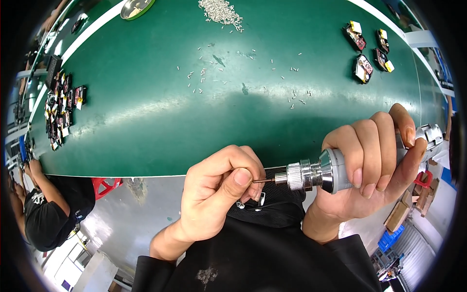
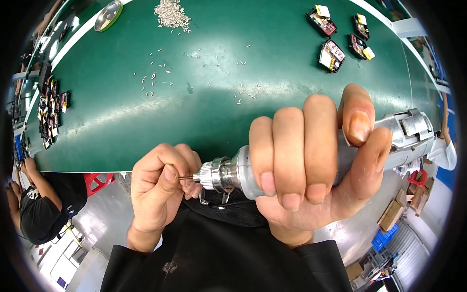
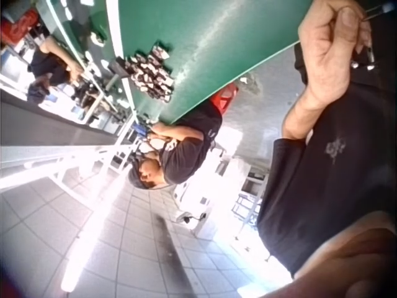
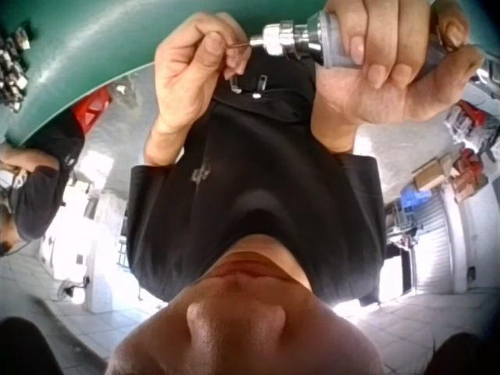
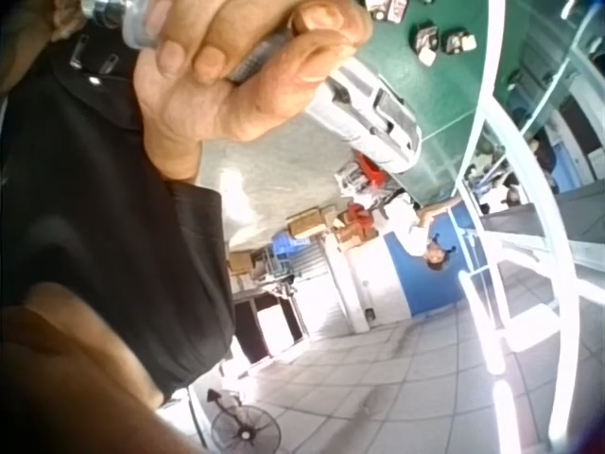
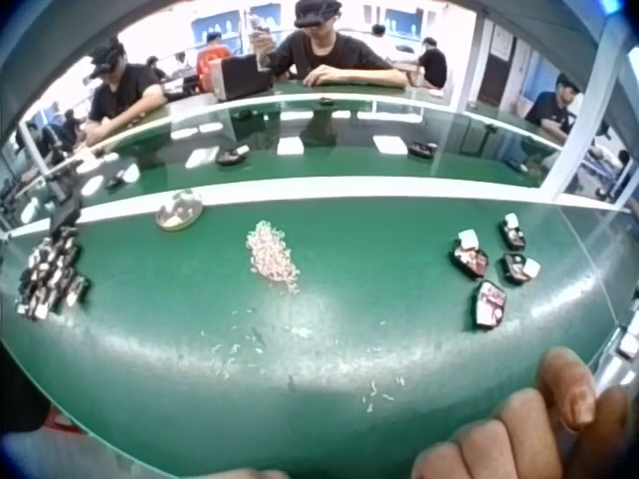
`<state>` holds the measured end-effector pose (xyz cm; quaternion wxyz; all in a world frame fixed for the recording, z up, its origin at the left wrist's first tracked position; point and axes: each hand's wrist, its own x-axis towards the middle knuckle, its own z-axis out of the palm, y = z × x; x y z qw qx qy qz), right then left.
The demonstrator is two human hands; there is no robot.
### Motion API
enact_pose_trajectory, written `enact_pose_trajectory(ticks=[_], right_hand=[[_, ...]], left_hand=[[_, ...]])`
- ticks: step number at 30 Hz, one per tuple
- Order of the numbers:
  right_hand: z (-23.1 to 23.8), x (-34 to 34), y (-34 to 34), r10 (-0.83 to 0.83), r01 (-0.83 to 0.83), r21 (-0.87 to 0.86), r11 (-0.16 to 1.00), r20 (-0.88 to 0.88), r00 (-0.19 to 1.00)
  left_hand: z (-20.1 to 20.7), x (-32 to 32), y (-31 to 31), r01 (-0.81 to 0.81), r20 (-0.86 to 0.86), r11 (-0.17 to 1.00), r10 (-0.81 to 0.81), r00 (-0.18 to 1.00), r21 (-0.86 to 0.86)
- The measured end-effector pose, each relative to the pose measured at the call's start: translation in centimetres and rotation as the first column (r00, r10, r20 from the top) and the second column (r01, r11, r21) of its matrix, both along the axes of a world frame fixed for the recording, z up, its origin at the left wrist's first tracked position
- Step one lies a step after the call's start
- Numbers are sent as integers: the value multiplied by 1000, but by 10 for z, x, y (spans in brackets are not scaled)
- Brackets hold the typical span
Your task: Assembling electronic components using an electric screwdriver on a factory conveyor line.
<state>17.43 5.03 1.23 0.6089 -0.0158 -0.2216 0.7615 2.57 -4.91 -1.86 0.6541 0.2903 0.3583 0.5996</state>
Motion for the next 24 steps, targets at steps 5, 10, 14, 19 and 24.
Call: enact_pose_trajectory(ticks=[5, 10, 14, 19, 24], right_hand=[[0, 1, 0, -21, 21, -2, 1000, 13, 1000], [2, 2, 0, -34, 33, 11, 999, 52, 998], [1, 2, -1, -42, 41, 22, 999, 63, 997], [1, 7, -4, -50, 42, 87, 995, 97, 994], [-4, 14, -3, -52, 52, 6, 999, 95, 994]], left_hand=[[0, 0, 2, -4, -51, 1000, 4, 999, 11], [0, -1, 3, -41, -242, 996, 60, 968, 79], [1, 2, 4, -65, -302, 995, 86, 950, 80], [2, 7, 3, -85, -462, 990, 127, 878, 111], [-5, 15, 6, -98, -649, 955, 265, 713, 282]])
